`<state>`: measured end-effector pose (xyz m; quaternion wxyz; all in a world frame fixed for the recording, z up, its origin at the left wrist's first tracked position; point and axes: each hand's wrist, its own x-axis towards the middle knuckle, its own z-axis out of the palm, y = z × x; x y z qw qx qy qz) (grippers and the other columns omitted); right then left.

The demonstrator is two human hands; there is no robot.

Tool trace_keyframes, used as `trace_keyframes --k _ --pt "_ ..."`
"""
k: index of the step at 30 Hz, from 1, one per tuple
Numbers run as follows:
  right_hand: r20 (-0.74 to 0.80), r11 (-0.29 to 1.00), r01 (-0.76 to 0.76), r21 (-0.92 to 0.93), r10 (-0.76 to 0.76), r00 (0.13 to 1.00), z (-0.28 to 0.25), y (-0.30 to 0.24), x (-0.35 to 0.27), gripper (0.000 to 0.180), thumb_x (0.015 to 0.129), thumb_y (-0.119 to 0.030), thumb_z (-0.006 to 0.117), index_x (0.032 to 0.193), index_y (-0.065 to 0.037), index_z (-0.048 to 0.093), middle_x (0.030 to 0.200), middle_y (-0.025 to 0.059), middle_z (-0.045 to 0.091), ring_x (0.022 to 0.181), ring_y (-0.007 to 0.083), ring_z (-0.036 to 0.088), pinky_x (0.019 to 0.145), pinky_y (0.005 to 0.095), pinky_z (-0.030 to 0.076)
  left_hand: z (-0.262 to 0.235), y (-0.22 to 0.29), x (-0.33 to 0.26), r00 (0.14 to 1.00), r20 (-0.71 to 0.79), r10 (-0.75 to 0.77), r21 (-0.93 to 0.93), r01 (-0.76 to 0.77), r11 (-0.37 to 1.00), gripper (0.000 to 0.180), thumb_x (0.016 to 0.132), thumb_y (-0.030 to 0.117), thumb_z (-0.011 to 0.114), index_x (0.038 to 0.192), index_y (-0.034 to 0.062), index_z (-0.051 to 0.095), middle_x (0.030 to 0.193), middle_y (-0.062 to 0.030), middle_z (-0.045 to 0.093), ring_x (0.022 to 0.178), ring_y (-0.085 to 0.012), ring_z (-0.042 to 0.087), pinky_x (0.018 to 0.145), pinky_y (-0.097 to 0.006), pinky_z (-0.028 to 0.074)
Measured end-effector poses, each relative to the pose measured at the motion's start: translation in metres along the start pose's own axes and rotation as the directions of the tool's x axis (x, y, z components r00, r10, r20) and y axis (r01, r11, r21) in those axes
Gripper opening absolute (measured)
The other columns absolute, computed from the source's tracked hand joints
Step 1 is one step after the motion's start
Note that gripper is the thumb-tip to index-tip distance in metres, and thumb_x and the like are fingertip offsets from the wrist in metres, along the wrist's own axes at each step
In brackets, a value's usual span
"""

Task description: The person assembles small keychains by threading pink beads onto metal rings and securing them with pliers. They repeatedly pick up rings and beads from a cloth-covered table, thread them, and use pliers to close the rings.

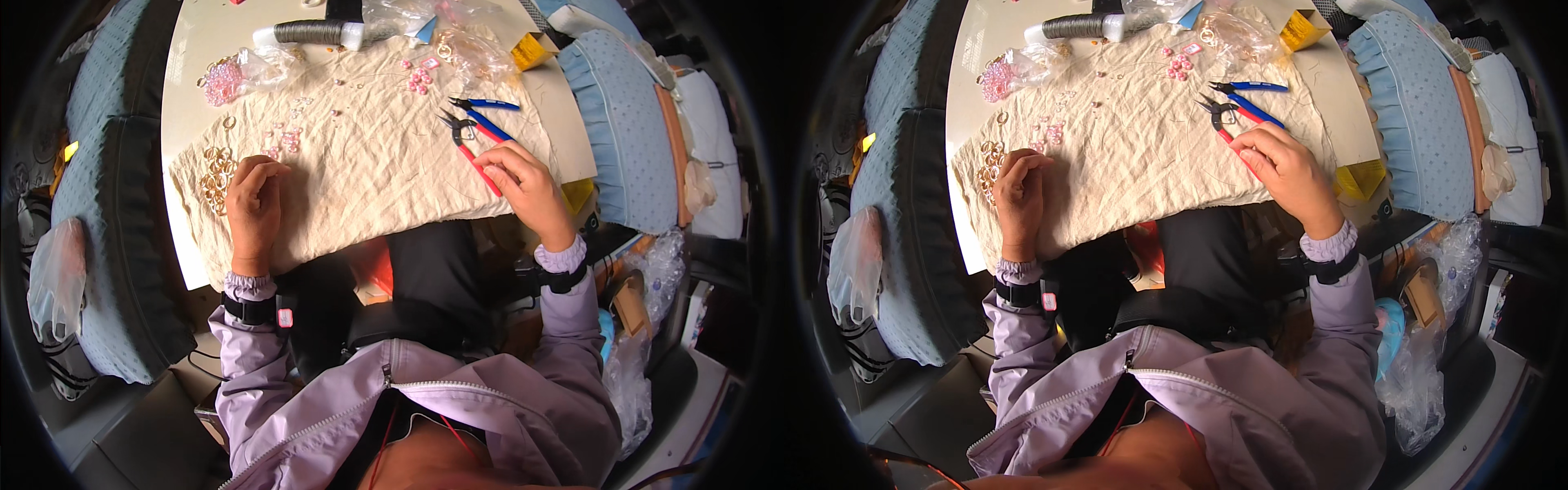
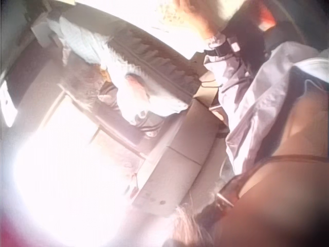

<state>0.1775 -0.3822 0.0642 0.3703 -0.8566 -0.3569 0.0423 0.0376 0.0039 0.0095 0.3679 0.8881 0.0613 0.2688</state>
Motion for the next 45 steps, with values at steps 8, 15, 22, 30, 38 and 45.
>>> trace_keyframes --k 8,15,22,30,38,45 --pt "-0.006 0.996 0.054 0.069 -0.053 0.999 -0.006 0.001 -0.017 0.014 0.098 0.001 0.073 0.111 -0.003 0.076 0.109 0.0106 0.071 0.097 0.0269 0.071 0.084 0.035 0.056 0.001 -0.003 -0.001 0.999 0.004 0.05 0.072 -0.05 0.996 0.016 0.093 -0.013 0.067 0.096 0.0011 0.075 0.102 -0.0108 0.073 0.093 -0.0276 0.072 0.082 -0.035 0.056" --pt "0.225 0.91 0.403 0.096 -0.414 0.882 0.027 0.019 0.029 0.015 0.092 -0.003 0.08 0.106 -0.004 0.079 0.119 0.0089 0.074 0.109 0.0289 0.072 0.088 0.037 0.06 -0.002 -0.002 -0.001 1.0 -0.008 -0.004 0.028 0.004 1.0 0.018 0.091 -0.012 0.064 0.095 0.0012 0.076 0.102 -0.0122 0.073 0.094 -0.0292 0.072 0.084 -0.036 0.057" --pt "0.255 0.941 0.151 0.303 -0.233 0.938 0.036 -0.002 0.046 0.008 0.095 -0.001 0.078 0.102 0.0 0.076 0.111 0.0113 0.076 0.093 0.0213 0.075 0.078 0.0323 0.059 -0.003 0.002 -0.001 1.0 -0.031 0.001 -0.012 -0.002 1.0 0.022 0.088 -0.014 0.064 0.095 0.0025 0.076 0.1 -0.0112 0.071 0.091 -0.0282 0.071 0.08 -0.035 0.056" --pt "-0.118 0.936 0.345 0.066 -0.336 0.934 0.056 -0.052 0.11 0.004 0.098 -0.007 0.076 0.099 -0.003 0.074 0.091 0.0121 0.074 0.084 0.031 0.072 0.076 0.0399 0.058 -0.009 0.025 0.042 0.995 -0.016 -0.102 -0.031 0.102 0.994 0.034 0.083 -0.018 0.059 0.101 0.0037 0.079 0.108 -0.0091 0.07 0.085 -0.0208 0.066 0.073 -0.033 0.053" --pt "-0.257 0.943 0.323 0.079 -0.294 0.921 0.095 -0.054 0.158 0.004 0.097 -0.005 0.069 0.099 -0.002 0.068 0.094 0.0136 0.072 0.083 0.0347 0.069 0.076 0.0431 0.056 0.016 0.003 0.097 0.996 -0.011 -0.084 -0.114 0.082 0.99 0.033 0.089 -0.016 0.057 0.103 0.0042 0.08 0.102 -0.0037 0.07 0.084 -0.0118 0.058 0.074 -0.027 0.047" --pt "-0.144 0.971 0.209 0.117 -0.192 0.971 0.113 -0.029 0.157 0.008 0.095 -0.005 0.073 0.103 -0.004 0.071 0.099 0.0129 0.072 0.088 0.0344 0.074 0.075 0.0406 0.058 0.019 -0.022 0.092 0.944 -0.135 -0.3 -0.375 0.232 0.898 0.034 0.085 -0.016 0.053 0.098 0.0015 0.079 0.097 -0.0012 0.066 0.072 -0.0064 0.051 0.065 -0.023 0.042"
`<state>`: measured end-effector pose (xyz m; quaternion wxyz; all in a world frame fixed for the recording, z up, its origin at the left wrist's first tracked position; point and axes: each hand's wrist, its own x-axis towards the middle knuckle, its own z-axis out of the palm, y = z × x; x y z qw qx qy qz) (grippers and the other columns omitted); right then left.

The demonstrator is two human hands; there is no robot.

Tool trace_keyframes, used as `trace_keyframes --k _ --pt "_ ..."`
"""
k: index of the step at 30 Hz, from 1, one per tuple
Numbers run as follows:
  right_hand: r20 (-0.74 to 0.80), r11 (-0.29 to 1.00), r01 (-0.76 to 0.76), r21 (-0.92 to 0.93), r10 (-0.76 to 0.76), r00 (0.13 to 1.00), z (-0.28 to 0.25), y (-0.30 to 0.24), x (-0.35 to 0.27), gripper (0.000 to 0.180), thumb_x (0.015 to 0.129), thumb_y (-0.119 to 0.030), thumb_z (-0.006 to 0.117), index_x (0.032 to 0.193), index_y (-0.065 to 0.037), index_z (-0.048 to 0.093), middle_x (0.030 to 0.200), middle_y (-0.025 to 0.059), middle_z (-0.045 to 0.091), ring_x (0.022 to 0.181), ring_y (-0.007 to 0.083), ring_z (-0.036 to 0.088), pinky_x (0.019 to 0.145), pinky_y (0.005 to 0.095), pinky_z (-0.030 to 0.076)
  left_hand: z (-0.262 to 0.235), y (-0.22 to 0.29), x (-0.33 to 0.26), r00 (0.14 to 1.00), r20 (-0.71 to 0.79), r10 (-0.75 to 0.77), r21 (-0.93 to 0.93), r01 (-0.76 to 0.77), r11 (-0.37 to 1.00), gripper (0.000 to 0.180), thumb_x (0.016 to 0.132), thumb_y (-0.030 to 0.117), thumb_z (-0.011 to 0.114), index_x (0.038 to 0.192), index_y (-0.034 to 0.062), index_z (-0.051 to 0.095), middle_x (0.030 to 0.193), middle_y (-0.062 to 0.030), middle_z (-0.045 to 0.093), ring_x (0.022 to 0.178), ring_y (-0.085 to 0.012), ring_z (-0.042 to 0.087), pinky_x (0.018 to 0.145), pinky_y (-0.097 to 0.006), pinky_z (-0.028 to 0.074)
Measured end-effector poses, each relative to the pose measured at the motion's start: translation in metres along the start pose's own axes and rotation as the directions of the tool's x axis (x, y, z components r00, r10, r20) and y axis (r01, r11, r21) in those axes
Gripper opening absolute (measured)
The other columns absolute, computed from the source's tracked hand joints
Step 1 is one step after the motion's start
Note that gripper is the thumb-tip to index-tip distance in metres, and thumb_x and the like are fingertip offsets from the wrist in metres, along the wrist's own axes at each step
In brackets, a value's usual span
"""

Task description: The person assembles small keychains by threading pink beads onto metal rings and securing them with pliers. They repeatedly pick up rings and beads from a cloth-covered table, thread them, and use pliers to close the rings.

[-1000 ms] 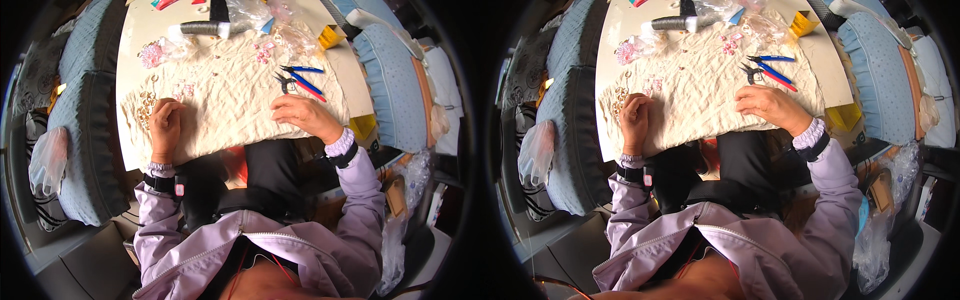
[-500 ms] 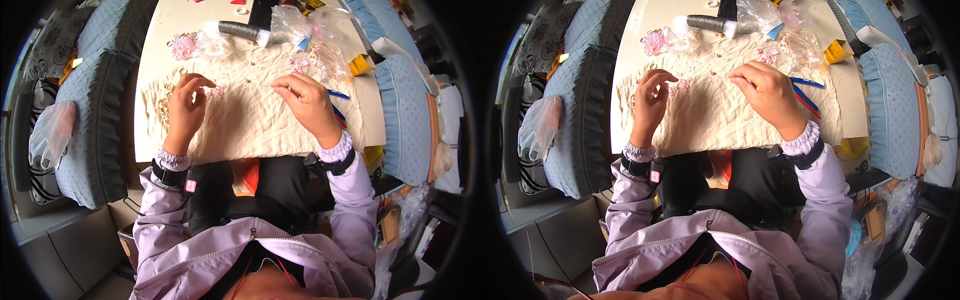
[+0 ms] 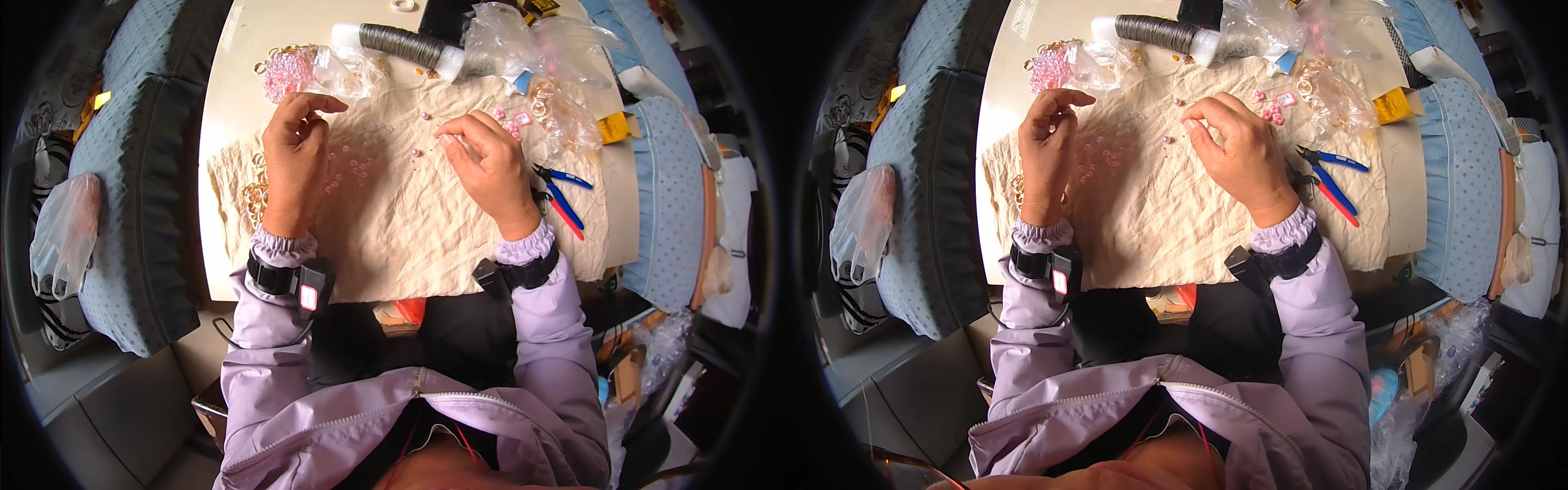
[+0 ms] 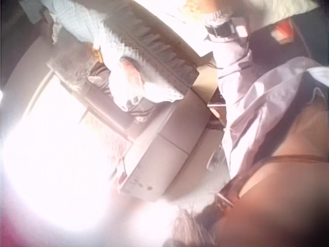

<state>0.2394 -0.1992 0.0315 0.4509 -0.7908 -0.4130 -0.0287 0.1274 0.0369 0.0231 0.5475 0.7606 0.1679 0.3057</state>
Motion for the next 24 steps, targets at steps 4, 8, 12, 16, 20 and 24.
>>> trace_keyframes --k 4,8,12,16,20,24 --pt "0.021 1.0 -0.013 -0.01 0.013 1.0 0.002 0.0 0.0 0.007 0.096 -0.006 0.074 0.102 -0.005 0.071 0.098 0.012 0.072 0.082 0.0332 0.073 0.072 0.0397 0.057 0.002 0.007 -0.002 0.986 0.156 0.059 0.083 -0.073 0.994 0.034 0.084 -0.015 0.056 0.099 0.0027 0.08 0.099 -0.0027 0.067 0.077 -0.0099 0.057 0.068 -0.025 0.046" --pt "0.054 0.999 -0.035 -0.004 0.035 0.998 0.002 -0.001 0.0 0.006 0.096 -0.005 0.074 0.101 -0.005 0.071 0.096 0.0122 0.07 0.079 0.0327 0.072 0.069 0.0399 0.056 0.008 0.012 -0.006 0.953 0.293 0.08 0.127 -0.122 0.984 0.03 0.082 -0.012 0.063 0.101 0.0034 0.081 0.1 -0.0053 0.069 0.088 -0.0184 0.064 0.076 -0.03 0.051" --pt "0.078 1.0 0.005 -0.03 -0.003 0.997 0.003 0.0 0.0 0.01 0.096 0.0 0.072 0.106 -0.003 0.074 0.096 0.0094 0.069 0.071 0.0213 0.068 0.065 0.0326 0.053 0.013 0.009 -0.008 0.922 0.343 0.18 0.165 -0.248 0.955 0.025 0.082 -0.008 0.07 0.102 0.0037 0.081 0.1 -0.0081 0.071 0.094 -0.0274 0.065 0.083 -0.037 0.054" --pt "0.078 0.999 0.027 -0.039 -0.024 0.997 0.004 0.001 0.0 0.01 0.096 0.0 0.072 0.105 -0.002 0.073 0.096 0.0099 0.07 0.071 0.0221 0.068 0.065 0.0332 0.054 0.016 0.007 -0.01 0.905 0.372 0.206 0.231 -0.305 0.924 0.021 0.082 -0.003 0.076 0.102 0.0049 0.081 0.099 -0.0102 0.071 0.097 -0.0336 0.065 0.087 -0.042 0.055" --pt "0.076 0.999 0.02 -0.037 -0.017 0.997 0.004 0.001 0.0 0.01 0.096 0.001 0.072 0.106 -0.002 0.073 0.096 0.0103 0.07 0.072 0.0227 0.069 0.065 0.0335 0.054 0.016 0.007 -0.012 0.895 0.398 0.199 0.243 -0.312 0.918 0.019 0.083 0.0 0.078 0.101 0.0058 0.082 0.098 -0.0095 0.072 0.096 -0.0337 0.065 0.086 -0.042 0.056" --pt "0.072 0.999 0.004 -0.033 -0.001 0.997 0.003 0.0 -0.001 0.01 0.096 0.001 0.072 0.106 -0.002 0.073 0.096 0.0107 0.07 0.074 0.0233 0.07 0.065 0.0337 0.054 0.018 0.007 -0.012 0.896 0.397 0.199 0.255 -0.316 0.914 0.018 0.084 0.002 0.079 0.101 0.0064 0.082 0.096 -0.0089 0.071 0.094 -0.0333 0.065 0.084 -0.042 0.055"
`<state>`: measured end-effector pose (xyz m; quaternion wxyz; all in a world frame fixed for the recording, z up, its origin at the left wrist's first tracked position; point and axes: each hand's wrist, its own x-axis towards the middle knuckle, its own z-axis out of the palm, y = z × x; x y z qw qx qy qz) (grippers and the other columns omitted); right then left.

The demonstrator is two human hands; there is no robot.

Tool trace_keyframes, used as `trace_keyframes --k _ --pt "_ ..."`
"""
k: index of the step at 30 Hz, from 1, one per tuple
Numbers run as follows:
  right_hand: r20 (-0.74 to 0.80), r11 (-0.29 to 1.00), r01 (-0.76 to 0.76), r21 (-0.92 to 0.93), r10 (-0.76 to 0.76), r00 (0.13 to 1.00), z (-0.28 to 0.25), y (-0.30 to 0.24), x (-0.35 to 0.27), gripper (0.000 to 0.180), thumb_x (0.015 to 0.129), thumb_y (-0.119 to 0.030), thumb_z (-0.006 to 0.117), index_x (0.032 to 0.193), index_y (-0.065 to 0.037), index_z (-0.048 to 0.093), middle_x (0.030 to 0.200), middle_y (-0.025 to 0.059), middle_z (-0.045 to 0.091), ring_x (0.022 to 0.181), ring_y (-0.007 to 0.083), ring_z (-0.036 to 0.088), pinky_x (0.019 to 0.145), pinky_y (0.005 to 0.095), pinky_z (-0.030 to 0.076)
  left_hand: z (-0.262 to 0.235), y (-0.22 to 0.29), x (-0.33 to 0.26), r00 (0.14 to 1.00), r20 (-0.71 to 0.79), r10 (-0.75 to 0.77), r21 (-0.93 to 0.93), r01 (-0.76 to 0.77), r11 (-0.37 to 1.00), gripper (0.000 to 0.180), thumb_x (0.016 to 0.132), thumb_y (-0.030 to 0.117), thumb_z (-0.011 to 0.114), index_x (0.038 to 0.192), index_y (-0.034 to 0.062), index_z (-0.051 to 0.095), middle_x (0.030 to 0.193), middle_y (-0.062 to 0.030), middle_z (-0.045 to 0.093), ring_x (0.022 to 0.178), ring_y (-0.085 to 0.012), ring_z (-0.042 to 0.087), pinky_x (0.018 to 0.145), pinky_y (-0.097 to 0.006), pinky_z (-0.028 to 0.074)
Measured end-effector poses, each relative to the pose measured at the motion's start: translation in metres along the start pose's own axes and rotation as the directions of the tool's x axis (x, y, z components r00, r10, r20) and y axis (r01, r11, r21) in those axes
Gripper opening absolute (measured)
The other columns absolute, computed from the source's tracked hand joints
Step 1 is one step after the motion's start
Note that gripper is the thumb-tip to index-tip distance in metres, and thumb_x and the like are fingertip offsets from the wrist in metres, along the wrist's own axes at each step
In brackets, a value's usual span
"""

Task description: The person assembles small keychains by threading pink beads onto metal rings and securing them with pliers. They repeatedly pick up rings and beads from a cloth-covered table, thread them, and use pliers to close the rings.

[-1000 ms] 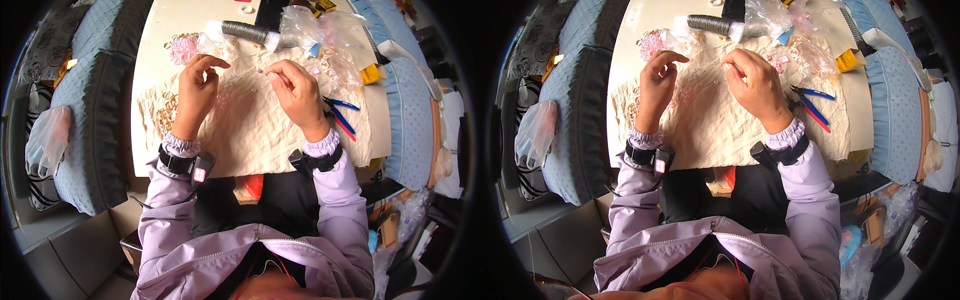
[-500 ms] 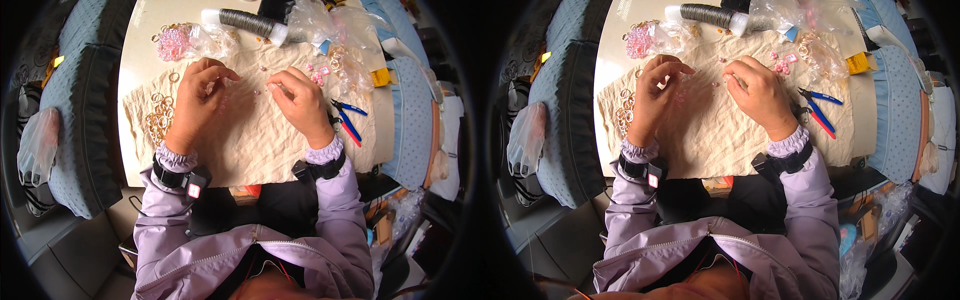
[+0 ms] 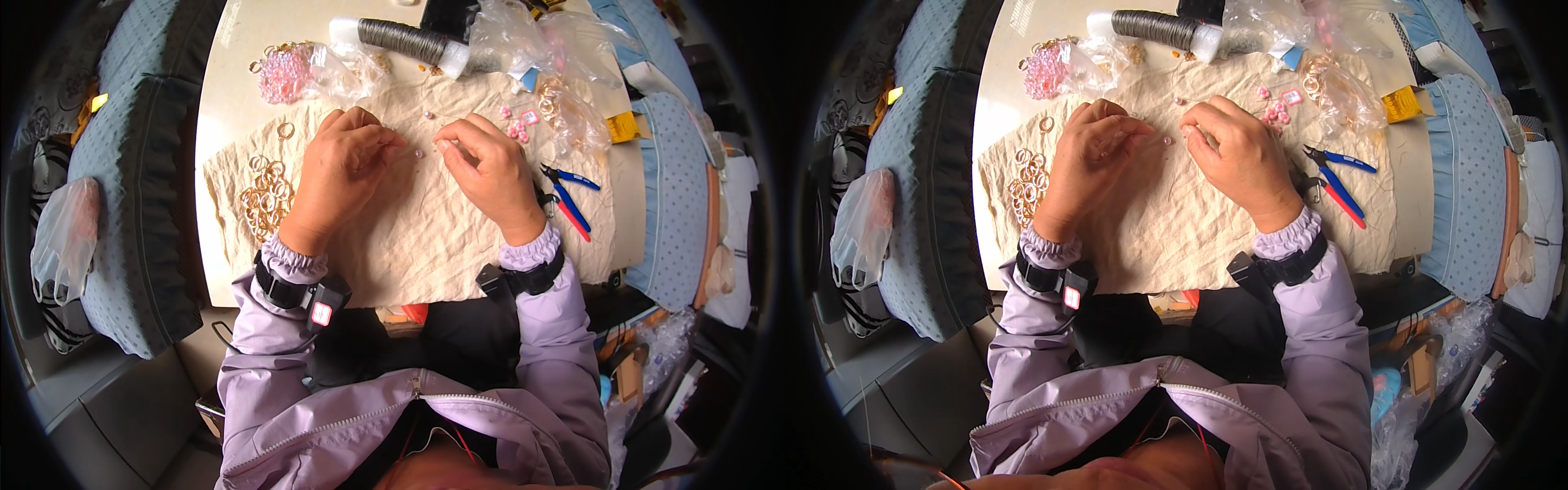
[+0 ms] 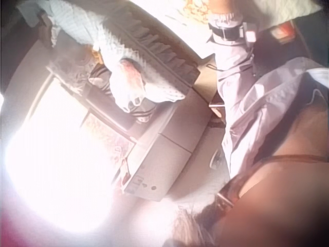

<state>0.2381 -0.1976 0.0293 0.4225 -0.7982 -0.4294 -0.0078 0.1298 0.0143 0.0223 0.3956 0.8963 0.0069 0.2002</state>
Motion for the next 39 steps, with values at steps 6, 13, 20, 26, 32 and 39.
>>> trace_keyframes --k 6,13,20,26,32,39 --pt "0.011 1.0 -0.012 0.002 0.012 1.0 0.001 0.0 0.001 0.007 0.096 -0.002 0.072 0.104 -0.003 0.072 0.095 0.0117 0.068 0.077 0.0284 0.07 0.068 0.0378 0.055 0.002 0.001 0.0 1.0 -0.002 -0.009 -0.01 0.009 1.0 0.017 0.083 0.002 0.08 0.099 0.0074 0.083 0.092 -0.0079 0.07 0.091 -0.0323 0.064 0.081 -0.042 0.055" --pt "0.023 0.998 -0.046 -0.048 0.047 0.999 0.001 0.0 -0.002 0.005 0.097 -0.011 0.072 0.097 -0.006 0.069 0.093 0.0128 0.067 0.081 0.0372 0.071 0.071 0.0453 0.056 0.006 0.0 0.001 0.998 -0.004 0.069 0.039 -0.069 0.997 0.017 0.082 0.004 0.082 0.098 0.0095 0.084 0.09 -0.0066 0.07 0.087 -0.0307 0.063 0.077 -0.042 0.055" --pt "0.031 0.997 -0.076 -0.001 0.076 0.997 0.001 0.001 -0.003 0.005 0.097 -0.011 0.07 0.096 -0.006 0.069 0.095 0.0132 0.069 0.083 0.0389 0.072 0.072 0.0486 0.057 0.004 0.006 0.003 0.994 0.045 0.102 0.164 -0.108 0.98 0.02 0.083 0.006 0.085 0.102 0.0114 0.085 0.094 -0.0057 0.073 0.091 -0.0298 0.064 0.083 -0.041 0.055" --pt "0.02 0.993 -0.108 0.039 0.108 0.994 0.004 0.004 -0.005 0.006 0.097 -0.011 0.071 0.095 -0.005 0.069 0.093 0.0139 0.071 0.083 0.0389 0.072 0.072 0.0479 0.057 0.012 0.011 0.005 0.987 0.06 0.147 0.229 -0.157 0.961 0.017 0.081 0.01 0.086 0.097 0.0119 0.083 0.093 -0.0055 0.072 0.09 -0.0307 0.064 0.082 -0.041 0.053" --pt "0.009 0.99 -0.132 0.052 0.132 0.991 0.006 0.006 -0.004 0.007 0.096 -0.01 0.072 0.095 -0.004 0.069 0.093 0.014 0.072 0.082 0.0373 0.072 0.071 0.0466 0.057 0.017 0.009 0.005 0.994 0.049 0.096 0.211 -0.105 0.972 0.014 0.083 0.011 0.086 0.096 0.0101 0.081 0.093 -0.0067 0.072 0.091 -0.0314 0.063 0.083 -0.042 0.053" --pt "-0.022 0.98 -0.157 0.124 0.161 0.987 0.006 0.003 -0.002 0.009 0.097 -0.011 0.075 0.098 -0.002 0.072 0.091 0.0137 0.072 0.075 0.0298 0.07 0.069 0.0406 0.055 0.021 0.006 0.007 0.995 -0.036 0.096 0.132 -0.09 0.987 0.011 0.086 0.01 0.084 0.094 0.006 0.079 0.091 -0.01 0.07 0.088 -0.0349 0.064 0.08 -0.045 0.053"
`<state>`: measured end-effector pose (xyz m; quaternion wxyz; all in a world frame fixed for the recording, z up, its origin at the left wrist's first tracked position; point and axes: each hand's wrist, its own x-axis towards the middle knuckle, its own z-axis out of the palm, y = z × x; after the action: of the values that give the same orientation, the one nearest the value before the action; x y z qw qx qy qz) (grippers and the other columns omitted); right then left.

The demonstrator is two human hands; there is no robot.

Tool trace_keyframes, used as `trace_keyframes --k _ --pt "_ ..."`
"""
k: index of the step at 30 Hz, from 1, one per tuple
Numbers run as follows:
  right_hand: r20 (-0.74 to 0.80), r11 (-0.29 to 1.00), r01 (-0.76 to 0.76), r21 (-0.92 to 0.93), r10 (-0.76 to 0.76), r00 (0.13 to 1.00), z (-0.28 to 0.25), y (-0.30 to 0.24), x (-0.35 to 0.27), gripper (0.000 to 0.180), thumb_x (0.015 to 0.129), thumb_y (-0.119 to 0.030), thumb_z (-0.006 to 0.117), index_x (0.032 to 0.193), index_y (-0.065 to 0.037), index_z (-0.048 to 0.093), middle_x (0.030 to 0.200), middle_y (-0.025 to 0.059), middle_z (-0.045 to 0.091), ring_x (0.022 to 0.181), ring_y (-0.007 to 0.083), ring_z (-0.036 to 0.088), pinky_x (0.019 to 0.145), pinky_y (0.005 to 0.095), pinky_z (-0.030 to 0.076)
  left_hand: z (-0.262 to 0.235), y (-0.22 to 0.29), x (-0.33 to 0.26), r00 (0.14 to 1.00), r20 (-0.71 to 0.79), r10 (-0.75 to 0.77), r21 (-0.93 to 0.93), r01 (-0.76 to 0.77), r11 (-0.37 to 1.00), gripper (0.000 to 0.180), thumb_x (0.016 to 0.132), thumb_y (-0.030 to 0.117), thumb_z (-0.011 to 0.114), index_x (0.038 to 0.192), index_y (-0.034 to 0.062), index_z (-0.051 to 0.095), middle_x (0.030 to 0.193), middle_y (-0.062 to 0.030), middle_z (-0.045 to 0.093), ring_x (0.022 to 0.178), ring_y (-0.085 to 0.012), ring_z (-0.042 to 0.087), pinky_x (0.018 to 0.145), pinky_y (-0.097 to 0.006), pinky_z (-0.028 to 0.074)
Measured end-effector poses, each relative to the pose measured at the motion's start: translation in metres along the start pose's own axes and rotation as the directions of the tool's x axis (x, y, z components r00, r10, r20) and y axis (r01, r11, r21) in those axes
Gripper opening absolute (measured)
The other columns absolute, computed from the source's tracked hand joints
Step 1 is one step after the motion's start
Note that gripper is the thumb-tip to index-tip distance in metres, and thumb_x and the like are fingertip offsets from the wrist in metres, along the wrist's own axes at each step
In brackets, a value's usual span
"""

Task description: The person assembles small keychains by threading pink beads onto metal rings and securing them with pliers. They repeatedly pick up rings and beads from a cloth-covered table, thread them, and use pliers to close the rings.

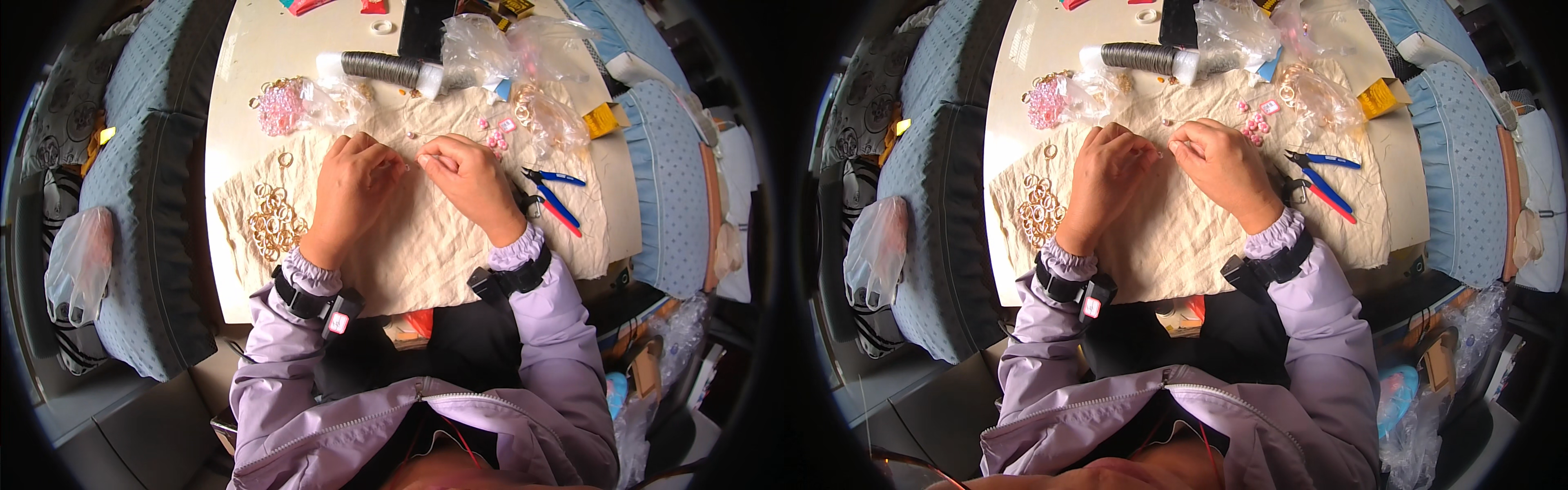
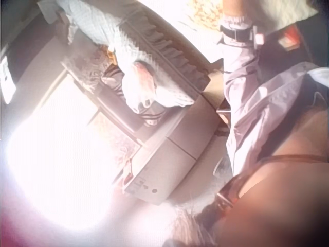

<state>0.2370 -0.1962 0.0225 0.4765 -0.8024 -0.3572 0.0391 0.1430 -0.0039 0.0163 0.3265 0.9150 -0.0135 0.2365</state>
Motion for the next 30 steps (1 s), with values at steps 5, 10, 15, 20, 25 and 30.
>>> trace_keyframes --k 5,10,15,20,25,30 --pt "-0.018 0.995 -0.057 0.083 0.059 0.998 0.003 -0.001 0.002 0.01 0.098 -0.01 0.076 0.099 -0.001 0.073 0.09 0.0119 0.072 0.071 0.0241 0.066 0.067 0.0368 0.053 0.0 0.002 0.001 0.998 -0.024 -0.051 -0.059 0.05 0.997 0.009 0.089 0.01 0.082 0.095 0.0049 0.079 0.094 -0.0118 0.069 0.09 -0.0356 0.064 0.081 -0.046 0.053" --pt "-0.031 0.999 -0.013 0.049 0.015 0.999 0.004 0.0 0.002 0.011 0.1 -0.01 0.076 0.104 0.0 0.075 0.086 0.0068 0.069 0.07 0.0145 0.056 0.064 0.032 0.047 -0.002 0.003 -0.001 0.994 0.023 -0.103 -0.064 0.105 0.992 0.007 0.097 0.004 0.075 0.104 0.004 0.078 0.095 -0.0097 0.067 0.091 -0.0298 0.062 0.083 -0.039 0.051" --pt "-0.043 1.0 0.006 0.003 -0.006 0.999 0.003 0.001 0.001 0.008 0.098 -0.01 0.076 0.102 -0.003 0.076 0.093 0.0114 0.073 0.076 0.0251 0.071 0.069 0.0368 0.056 -0.016 -0.004 -0.002 0.989 0.016 -0.148 -0.024 0.148 0.989 0.023 0.091 -0.007 0.069 0.109 0.0051 0.076 0.097 -0.0082 0.065 0.096 -0.0278 0.06 0.086 -0.038 0.05" --pt "-0.127 0.996 0.066 -0.058 -0.073 0.989 0.001 -0.002 0.003 0.007 0.098 -0.009 0.077 0.103 -0.004 0.077 0.097 0.0102 0.073 0.079 0.0258 0.072 0.07 0.0359 0.057 -0.032 -0.005 -0.003 0.979 0.011 -0.205 -0.073 0.206 0.976 0.023 0.089 -0.006 0.073 0.108 0.006 0.076 0.105 -0.0077 0.068 0.105 -0.027 0.061 0.09 -0.039 0.049" --pt "-0.094 0.983 0.182 0.012 -0.18 0.979 0.0 -0.011 0.001 0.006 0.098 -0.008 0.078 0.104 -0.005 0.078 0.095 0.0089 0.072 0.082 0.0263 0.072 0.071 0.0369 0.057 -0.025 0.003 -0.001 0.997 0.039 -0.062 -0.142 0.067 0.988 0.014 0.087 0.005 0.083 0.099 0.0067 0.077 0.095 -0.0069 0.069 0.094 -0.0297 0.061 0.084 -0.041 0.051" --pt "-0.035 0.964 0.264 -0.018 -0.264 0.964 0.001 -0.014 0.001 0.008 0.096 -0.006 0.079 0.103 -0.006 0.078 0.094 0.0089 0.072 0.083 0.0278 0.07 0.073 0.038 0.058 -0.02 0.003 -0.001 0.999 0.022 -0.05 -0.177 0.053 0.983 0.01 0.083 0.005 0.084 0.089 0.0071 0.076 0.084 -0.006 0.069 0.084 -0.0296 0.061 0.077 -0.041 0.051"
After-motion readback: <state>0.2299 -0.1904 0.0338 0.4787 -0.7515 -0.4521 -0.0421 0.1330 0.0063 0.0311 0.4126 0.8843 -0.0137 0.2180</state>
